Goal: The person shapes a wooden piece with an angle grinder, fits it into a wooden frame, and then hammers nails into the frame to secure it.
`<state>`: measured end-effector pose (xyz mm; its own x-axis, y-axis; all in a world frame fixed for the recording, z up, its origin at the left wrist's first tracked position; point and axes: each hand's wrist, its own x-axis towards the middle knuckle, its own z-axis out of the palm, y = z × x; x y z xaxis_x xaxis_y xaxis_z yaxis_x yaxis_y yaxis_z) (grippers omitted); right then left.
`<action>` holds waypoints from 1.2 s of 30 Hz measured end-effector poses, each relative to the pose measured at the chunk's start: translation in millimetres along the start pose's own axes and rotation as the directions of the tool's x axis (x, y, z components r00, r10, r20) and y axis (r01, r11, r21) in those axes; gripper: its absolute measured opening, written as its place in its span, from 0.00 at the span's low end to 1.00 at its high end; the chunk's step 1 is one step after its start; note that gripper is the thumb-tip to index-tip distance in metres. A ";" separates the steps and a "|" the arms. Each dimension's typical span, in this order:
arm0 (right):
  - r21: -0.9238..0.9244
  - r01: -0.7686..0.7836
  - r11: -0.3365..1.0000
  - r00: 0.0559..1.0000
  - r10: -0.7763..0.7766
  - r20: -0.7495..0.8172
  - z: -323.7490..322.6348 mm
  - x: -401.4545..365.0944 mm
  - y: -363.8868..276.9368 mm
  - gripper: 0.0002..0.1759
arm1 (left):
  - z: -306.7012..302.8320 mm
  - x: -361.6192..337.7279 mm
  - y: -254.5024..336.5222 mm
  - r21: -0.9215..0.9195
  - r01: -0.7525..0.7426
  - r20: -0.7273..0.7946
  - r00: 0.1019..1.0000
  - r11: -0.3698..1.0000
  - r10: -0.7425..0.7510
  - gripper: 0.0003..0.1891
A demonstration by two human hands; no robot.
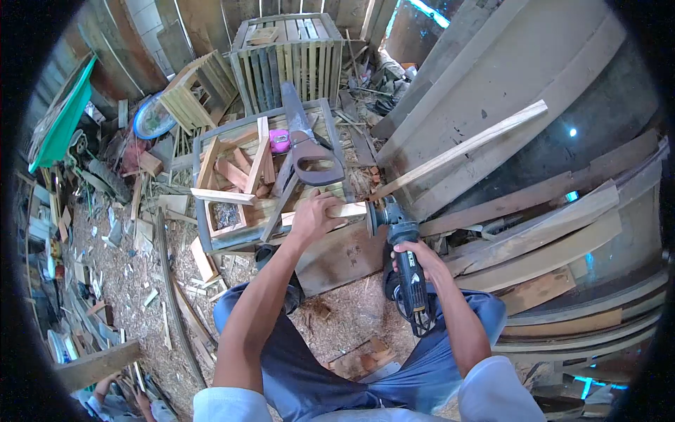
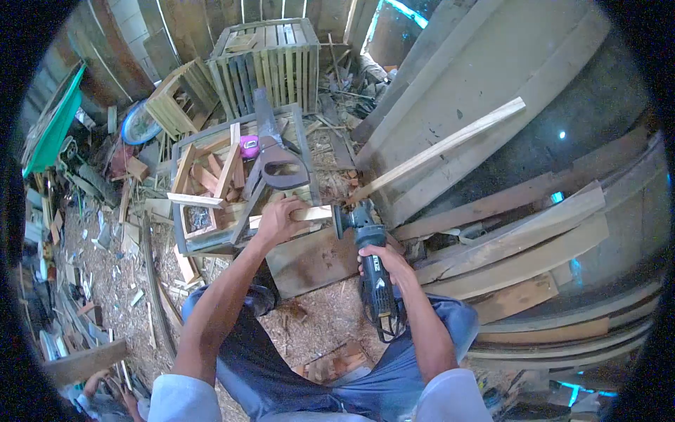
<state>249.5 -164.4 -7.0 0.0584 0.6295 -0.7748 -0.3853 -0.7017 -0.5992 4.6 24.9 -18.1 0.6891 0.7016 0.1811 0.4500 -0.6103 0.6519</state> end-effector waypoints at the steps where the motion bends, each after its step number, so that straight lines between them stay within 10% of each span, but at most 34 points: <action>1: -0.001 -0.005 1.000 1.000 0.005 -0.006 0.1 0.6 0.6 0.18 | -0.2 0.0 0.6 0.004 0.001 0.006 1.000 1.000 -0.001 0.20; 36: 0.026 0.046 0.999 0.999 -0.045 -0.018 2.1 -3.1 0.1 0.15 | -2.2 2.1 9.8 0.034 0.076 0.053 0.996 0.997 -0.078 0.24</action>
<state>247.4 -165.7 -4.2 0.0922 0.6548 -0.7502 -0.4058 -0.6633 -0.6288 9.2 21.2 -9.7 0.6813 0.7264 0.0903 0.5200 -0.5671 0.6388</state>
